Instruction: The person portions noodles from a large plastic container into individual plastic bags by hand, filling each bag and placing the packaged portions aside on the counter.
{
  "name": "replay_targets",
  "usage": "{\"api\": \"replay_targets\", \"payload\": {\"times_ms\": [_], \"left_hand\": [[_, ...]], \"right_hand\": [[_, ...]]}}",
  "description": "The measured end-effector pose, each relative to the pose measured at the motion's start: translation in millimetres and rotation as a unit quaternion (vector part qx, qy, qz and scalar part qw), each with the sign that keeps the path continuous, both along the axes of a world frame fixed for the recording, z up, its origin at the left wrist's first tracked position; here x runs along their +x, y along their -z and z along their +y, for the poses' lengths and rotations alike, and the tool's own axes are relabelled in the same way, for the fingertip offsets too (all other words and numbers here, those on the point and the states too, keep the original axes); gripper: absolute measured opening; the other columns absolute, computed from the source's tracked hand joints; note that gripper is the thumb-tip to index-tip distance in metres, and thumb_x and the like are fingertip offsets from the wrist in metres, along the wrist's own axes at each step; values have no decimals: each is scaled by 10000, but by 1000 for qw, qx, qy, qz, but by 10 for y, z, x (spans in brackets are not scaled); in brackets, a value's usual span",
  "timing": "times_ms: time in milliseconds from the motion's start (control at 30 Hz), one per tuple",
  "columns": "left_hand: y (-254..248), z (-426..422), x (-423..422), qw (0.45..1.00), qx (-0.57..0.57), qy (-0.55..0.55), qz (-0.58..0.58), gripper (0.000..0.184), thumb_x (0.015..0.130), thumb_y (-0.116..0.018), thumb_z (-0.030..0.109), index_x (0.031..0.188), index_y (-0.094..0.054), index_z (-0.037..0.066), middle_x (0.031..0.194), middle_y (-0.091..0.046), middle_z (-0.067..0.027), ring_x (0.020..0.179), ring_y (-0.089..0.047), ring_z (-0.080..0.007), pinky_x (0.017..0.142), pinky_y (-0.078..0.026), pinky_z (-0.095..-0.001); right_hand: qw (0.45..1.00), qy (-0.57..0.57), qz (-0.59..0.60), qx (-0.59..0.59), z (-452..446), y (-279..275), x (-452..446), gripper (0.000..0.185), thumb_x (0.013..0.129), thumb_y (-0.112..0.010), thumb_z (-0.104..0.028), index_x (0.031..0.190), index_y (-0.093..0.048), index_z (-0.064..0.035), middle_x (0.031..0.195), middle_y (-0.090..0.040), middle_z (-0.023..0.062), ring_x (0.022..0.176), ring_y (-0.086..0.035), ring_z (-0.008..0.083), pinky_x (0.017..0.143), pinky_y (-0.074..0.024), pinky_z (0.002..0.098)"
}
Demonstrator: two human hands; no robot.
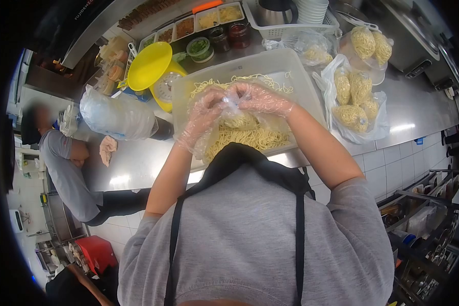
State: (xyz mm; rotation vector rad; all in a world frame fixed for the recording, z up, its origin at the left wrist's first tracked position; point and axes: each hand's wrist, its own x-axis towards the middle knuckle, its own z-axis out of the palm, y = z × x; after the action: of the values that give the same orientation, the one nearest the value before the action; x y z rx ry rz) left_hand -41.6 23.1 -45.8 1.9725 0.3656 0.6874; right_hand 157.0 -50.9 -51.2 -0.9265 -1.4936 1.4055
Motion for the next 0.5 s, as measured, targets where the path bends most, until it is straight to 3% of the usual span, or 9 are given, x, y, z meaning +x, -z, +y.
{"api": "replay_targets", "payload": {"times_ms": [67, 200, 267, 400, 467, 500], "left_hand": [[8, -40, 23, 993, 68, -89, 23, 165, 743, -575, -2, 906, -579, 19, 931, -552, -110, 889, -558, -257, 768, -461, -318], [-59, -146, 73, 983, 111, -142, -28, 164, 737, -545, -27, 895, -557, 14, 903, -562, -129, 837, -567, -289, 733, -466, -346], [-137, -209, 91, 957, 199, -210, 32, 145, 733, -526, -40, 868, -543, 11, 863, -563, -143, 783, -567, -300, 707, -463, -361], [-77, -171, 101, 948, 204, -228, 85, 126, 779, -570, 27, 902, -556, 3, 837, -587, -104, 785, -581, -201, 720, -465, -329], [-84, -142, 92, 975, 57, -209, 58, 131, 802, -576, 53, 921, -560, 0, 842, -593, -101, 801, -582, -178, 735, -466, -319], [-68, -126, 83, 975, 57, -206, 59, 131, 802, -576, 53, 921, -560, 0, 842, -593, -101, 801, -582, -178, 735, -466, -319]], "right_hand": [[999, 24, 34, -16, 4, 24, -39, 289, 782, -687, -224, 1003, -553, -96, 959, -534, -37, 914, -470, 56, 828, -388, 230], [997, 67, 16, -27, -41, -96, -172, 183, 807, -648, -124, 945, -538, -79, 964, -516, -27, 906, -461, 61, 827, -390, 239], [993, 91, 28, -66, -44, -145, -222, 153, 819, -643, -110, 931, -543, -81, 928, -520, -34, 875, -471, 55, 798, -403, 232], [990, 138, -8, -35, 33, -1, -270, 156, 816, -660, -134, 899, -550, -61, 876, -549, -24, 837, -495, 57, 766, -424, 239], [987, 157, 5, -18, 23, -20, -287, 143, 818, -655, -134, 856, -537, -62, 839, -535, -28, 804, -492, 62, 734, -425, 237], [987, 160, 5, -19, 17, -14, -286, 143, 818, -655, -134, 856, -537, -62, 839, -535, -28, 804, -492, 62, 734, -425, 237]]}}
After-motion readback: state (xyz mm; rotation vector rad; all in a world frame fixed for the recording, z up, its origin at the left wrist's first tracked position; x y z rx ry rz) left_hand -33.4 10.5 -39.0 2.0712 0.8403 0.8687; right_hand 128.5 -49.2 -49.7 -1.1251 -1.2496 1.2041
